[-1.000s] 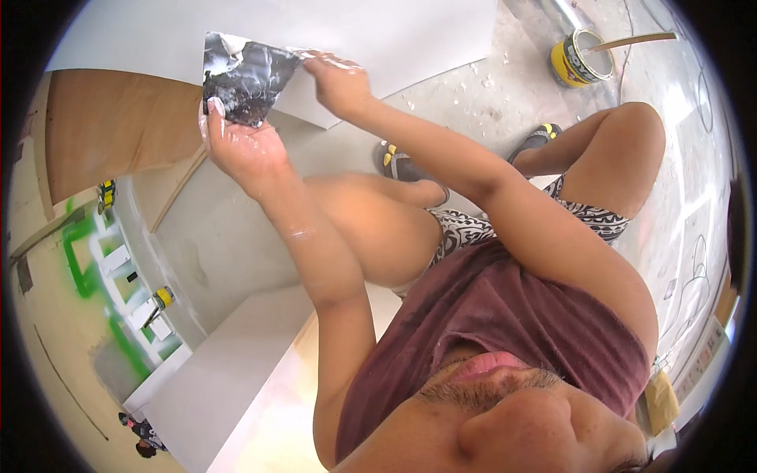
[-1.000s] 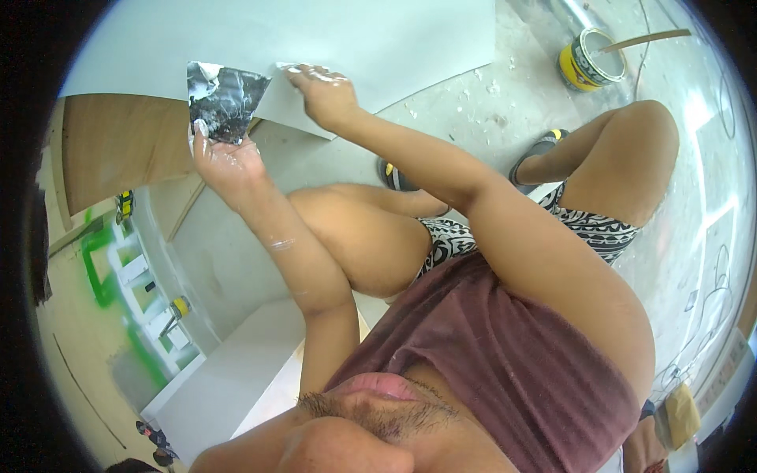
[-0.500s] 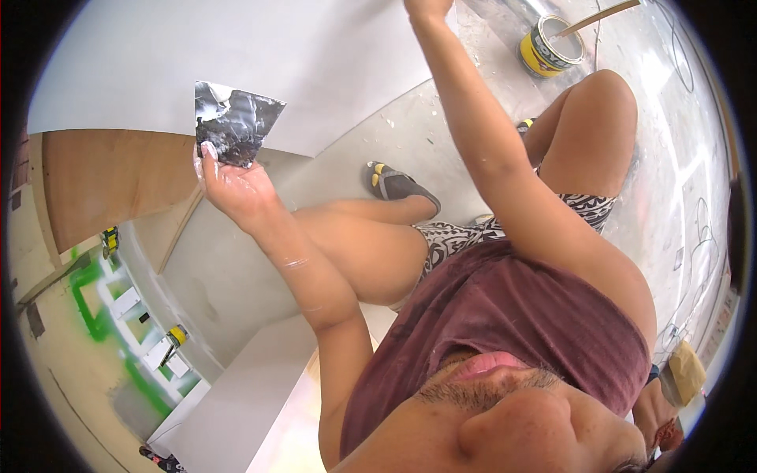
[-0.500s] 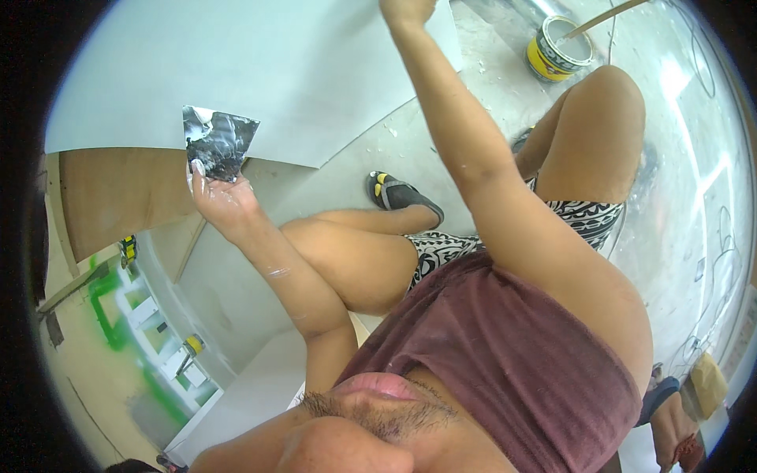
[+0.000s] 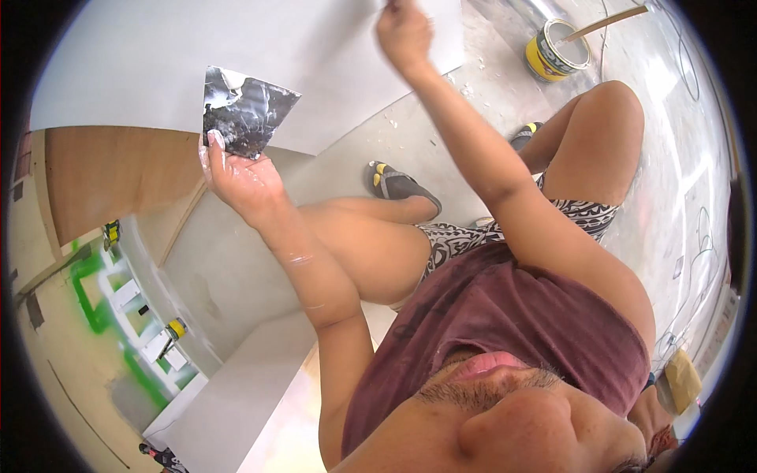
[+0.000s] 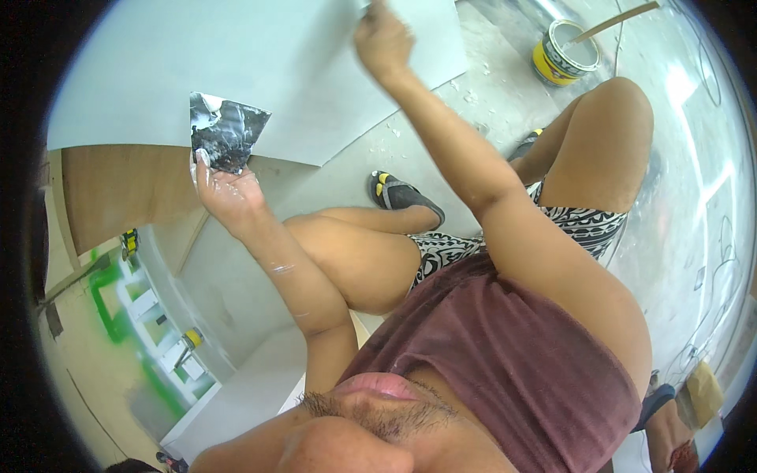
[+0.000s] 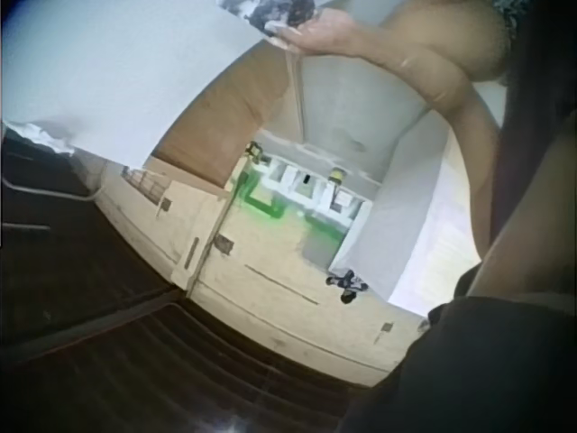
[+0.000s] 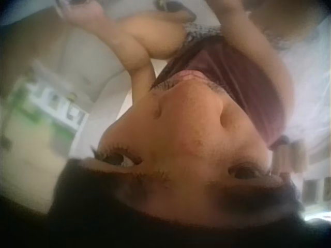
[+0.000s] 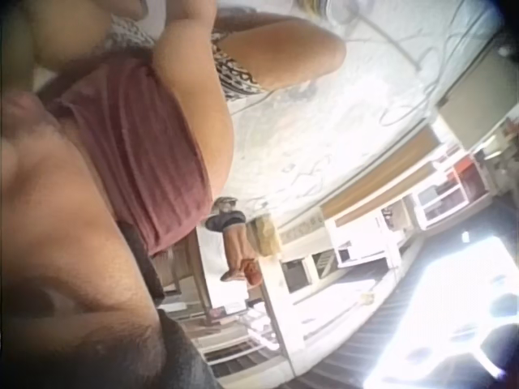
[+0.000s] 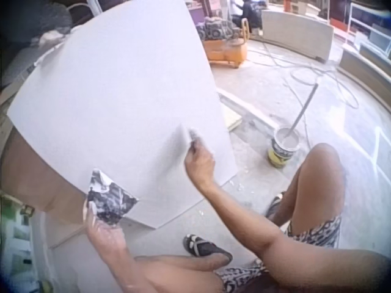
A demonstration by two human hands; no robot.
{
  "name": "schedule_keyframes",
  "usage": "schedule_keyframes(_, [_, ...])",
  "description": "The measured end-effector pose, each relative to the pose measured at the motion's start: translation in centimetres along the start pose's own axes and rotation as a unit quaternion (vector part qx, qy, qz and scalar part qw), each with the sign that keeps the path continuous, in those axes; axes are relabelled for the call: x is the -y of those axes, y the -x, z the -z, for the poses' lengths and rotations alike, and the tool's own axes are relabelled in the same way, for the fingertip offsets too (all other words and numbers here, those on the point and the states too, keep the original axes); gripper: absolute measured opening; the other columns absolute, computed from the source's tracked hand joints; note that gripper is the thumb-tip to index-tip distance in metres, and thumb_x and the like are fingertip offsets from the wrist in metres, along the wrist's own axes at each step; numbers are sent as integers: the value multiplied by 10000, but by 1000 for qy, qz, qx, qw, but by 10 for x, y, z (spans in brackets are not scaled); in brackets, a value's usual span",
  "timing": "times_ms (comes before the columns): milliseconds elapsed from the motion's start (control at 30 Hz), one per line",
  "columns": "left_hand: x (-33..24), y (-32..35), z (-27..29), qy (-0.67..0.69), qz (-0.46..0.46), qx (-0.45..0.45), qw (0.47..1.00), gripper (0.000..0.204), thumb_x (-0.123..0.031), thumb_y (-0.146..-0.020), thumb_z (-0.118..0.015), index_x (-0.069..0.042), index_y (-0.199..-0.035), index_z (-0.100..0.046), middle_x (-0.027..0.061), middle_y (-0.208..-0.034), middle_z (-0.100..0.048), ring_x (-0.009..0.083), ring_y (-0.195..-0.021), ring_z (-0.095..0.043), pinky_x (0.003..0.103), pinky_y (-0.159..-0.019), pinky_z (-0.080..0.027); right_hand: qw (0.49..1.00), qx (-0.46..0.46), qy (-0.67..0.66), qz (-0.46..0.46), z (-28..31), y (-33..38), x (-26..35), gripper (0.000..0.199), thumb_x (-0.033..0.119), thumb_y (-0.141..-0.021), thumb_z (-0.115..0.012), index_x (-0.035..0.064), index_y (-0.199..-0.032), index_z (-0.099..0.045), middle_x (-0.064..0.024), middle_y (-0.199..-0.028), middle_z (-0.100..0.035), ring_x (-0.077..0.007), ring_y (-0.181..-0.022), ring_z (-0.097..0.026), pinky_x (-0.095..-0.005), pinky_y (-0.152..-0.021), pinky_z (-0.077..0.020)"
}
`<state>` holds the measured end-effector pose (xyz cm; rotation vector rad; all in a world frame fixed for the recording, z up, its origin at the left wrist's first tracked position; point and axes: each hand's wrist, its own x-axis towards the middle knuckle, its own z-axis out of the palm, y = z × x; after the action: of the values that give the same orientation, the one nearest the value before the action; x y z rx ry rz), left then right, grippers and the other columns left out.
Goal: The person applies putty to a white panel, transferring and mixing the putty between two metal scrapers and spreading it along the surface and edges of the panel.
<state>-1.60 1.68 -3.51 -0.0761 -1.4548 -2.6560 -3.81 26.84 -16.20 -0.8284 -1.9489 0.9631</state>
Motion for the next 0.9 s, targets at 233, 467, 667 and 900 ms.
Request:
schedule_keyframes(233, [2, 0, 5, -16, -3, -28, 999, 241, -91, -917, -601, 43, -1105, -531, 128, -1083, -607, 225, -1005, -603, 390, -860, -506, 993, -112, -27, -9, -1, -38, 21, 473, 76, -879, -498, 79, -1352, -523, -204, -1172, -654, -391, -992, -659, -473, -865, -521])
schedule_keyframes(467, [15, -8, -3, -19, -2, 8, 1000, 267, -94, -921, -605, 39, -1130, -505, 126, -1075, -607, 219, -973, -610, 376, -850, -505, 983, 61, -25, 170, -23, 41, 84, 280, 114, -846, -594, 68, -1120, -635, -118, -887, -705, -261, -840, -672, -381, -742, -537])
schedule_keyframes(667, [27, 2, -6, 30, 67, 30, 997, 200, -111, -954, -595, 4, -1109, -542, 102, -1078, -625, 196, -976, -618, 345, -842, -502, 767, 162, -613, -97, 32, 32, 82, 367, 114, -927, -627, -26, -1258, -555, -90, -1078, -662, -124, -936, -624, -294, -814, -528])
schedule_keyframes(900, [48, 13, -39, 27, 35, 61, 997, 214, -94, -988, -531, 57, -1138, -517, 148, -1081, -619, 218, -963, -628, 376, -846, -534, 777, 346, -515, -104, 88, 39, 89, 365, 125, -963, -586, -34, -1289, -552, -72, -1049, -662, -109, -906, -628, -290, -839, -546])
